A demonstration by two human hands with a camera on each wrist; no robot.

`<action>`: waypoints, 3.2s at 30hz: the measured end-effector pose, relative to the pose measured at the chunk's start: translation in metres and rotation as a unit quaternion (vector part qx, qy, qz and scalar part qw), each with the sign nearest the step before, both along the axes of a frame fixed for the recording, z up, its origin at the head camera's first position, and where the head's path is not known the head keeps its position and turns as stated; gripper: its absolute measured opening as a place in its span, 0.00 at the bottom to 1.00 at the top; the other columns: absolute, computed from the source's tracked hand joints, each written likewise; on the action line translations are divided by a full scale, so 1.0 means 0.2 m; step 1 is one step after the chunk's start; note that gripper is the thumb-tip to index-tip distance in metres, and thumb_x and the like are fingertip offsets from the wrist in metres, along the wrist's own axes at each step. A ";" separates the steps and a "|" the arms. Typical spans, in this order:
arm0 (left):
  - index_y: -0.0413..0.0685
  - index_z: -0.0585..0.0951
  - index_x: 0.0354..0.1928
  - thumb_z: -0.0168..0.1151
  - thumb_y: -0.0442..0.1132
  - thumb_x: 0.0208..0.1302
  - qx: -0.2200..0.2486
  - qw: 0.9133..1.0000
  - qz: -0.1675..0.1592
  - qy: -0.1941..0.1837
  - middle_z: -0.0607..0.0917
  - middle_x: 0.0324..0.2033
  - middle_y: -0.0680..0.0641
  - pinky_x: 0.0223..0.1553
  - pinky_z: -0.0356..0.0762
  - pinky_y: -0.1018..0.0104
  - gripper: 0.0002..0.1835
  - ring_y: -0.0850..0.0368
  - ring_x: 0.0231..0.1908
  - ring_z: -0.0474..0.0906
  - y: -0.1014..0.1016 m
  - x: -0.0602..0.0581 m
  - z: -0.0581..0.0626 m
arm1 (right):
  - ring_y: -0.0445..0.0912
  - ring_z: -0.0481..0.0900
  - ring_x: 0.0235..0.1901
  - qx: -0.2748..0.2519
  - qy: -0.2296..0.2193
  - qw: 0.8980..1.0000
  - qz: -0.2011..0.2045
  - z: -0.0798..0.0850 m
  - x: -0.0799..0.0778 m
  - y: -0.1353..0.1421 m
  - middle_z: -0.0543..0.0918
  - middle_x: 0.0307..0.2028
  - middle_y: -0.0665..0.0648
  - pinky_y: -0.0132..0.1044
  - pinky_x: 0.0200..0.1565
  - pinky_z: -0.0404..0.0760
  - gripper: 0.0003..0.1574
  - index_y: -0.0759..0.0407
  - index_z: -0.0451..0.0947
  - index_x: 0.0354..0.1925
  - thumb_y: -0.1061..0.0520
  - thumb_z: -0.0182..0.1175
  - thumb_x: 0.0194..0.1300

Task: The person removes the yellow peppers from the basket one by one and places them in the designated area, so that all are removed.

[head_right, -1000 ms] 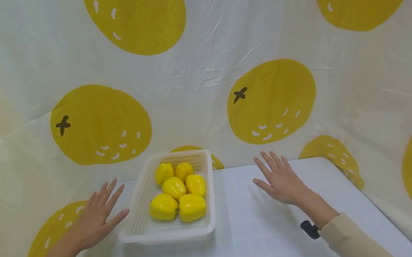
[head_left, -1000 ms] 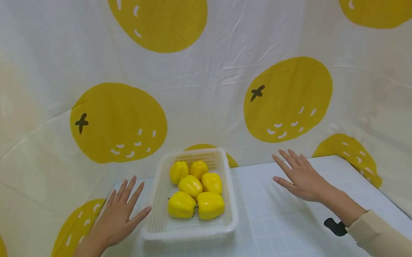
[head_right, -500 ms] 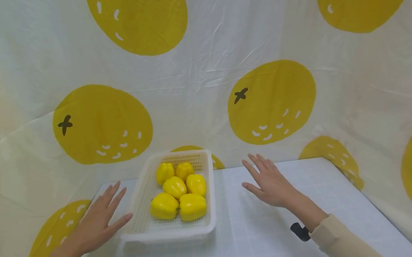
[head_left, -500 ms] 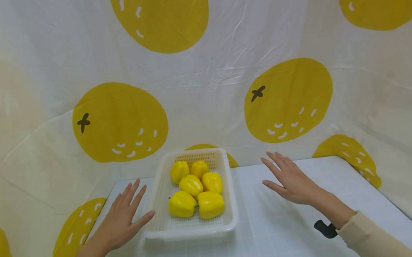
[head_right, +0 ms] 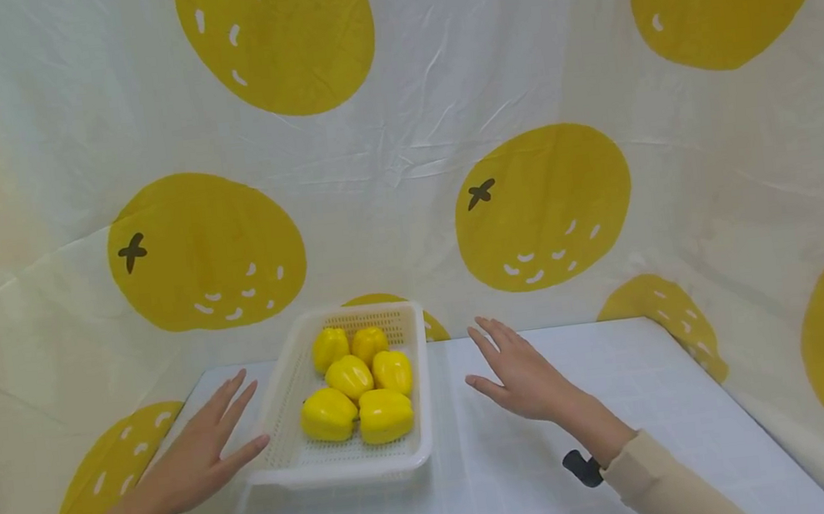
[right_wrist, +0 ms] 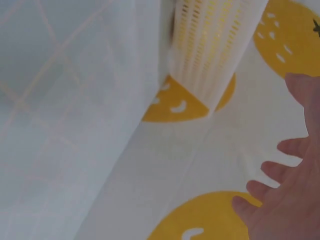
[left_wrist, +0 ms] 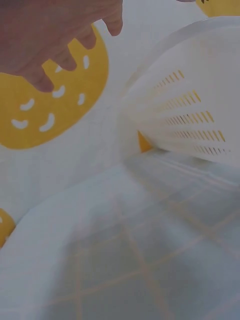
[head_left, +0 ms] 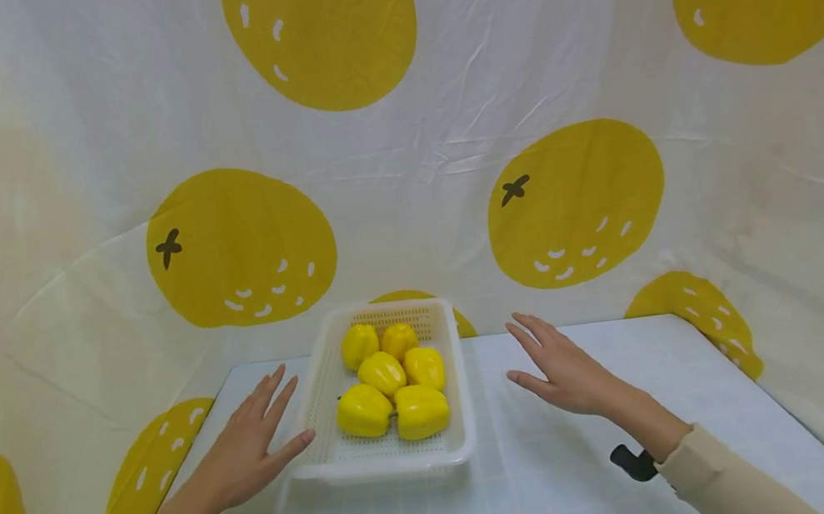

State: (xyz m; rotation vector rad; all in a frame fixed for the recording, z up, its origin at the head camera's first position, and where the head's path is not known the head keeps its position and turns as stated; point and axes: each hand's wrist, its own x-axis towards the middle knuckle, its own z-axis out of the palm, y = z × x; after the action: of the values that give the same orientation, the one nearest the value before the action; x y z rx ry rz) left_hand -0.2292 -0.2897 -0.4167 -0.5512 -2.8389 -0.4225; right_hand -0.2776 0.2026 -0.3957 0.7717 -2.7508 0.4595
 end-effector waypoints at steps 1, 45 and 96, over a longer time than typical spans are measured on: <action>0.55 0.53 0.82 0.53 0.69 0.70 0.000 1.000 0.000 0.001 0.48 0.82 0.45 0.69 0.53 0.27 0.47 0.34 0.77 0.48 0.00 0.00 0.00 | 0.61 0.54 0.76 -0.003 -0.003 1.000 0.002 0.00 0.00 -0.01 0.54 0.79 0.63 0.64 0.70 0.63 0.51 0.60 0.53 0.80 0.41 0.63 0.72; 0.40 0.55 0.80 0.55 0.73 0.67 0.055 0.996 0.025 -0.061 0.47 0.82 0.42 0.67 0.62 0.29 0.55 0.32 0.75 0.56 0.11 0.02 -0.13 | 0.52 0.65 0.72 -0.055 -0.149 0.982 0.106 -0.02 0.03 -0.45 0.64 0.75 0.56 0.54 0.69 0.71 0.42 0.55 0.62 0.77 0.46 0.63 0.72; 0.45 0.43 0.82 0.59 0.73 0.64 0.126 0.981 0.044 -0.137 0.39 0.82 0.43 0.70 0.53 0.28 0.60 0.33 0.78 0.47 0.13 -0.01 -0.18 | 0.42 0.78 0.45 0.086 -0.086 0.988 0.094 -0.14 -0.09 -0.77 0.83 0.55 0.47 0.44 0.55 0.81 0.41 0.43 0.76 0.67 0.37 0.75 0.58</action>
State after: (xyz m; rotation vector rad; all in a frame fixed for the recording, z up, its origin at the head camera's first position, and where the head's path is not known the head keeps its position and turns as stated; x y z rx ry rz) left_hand -0.2309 -0.2645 -0.4523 -0.3379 -2.9842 -0.8888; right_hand -0.2955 0.0479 -0.4242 1.0881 -2.9206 0.3420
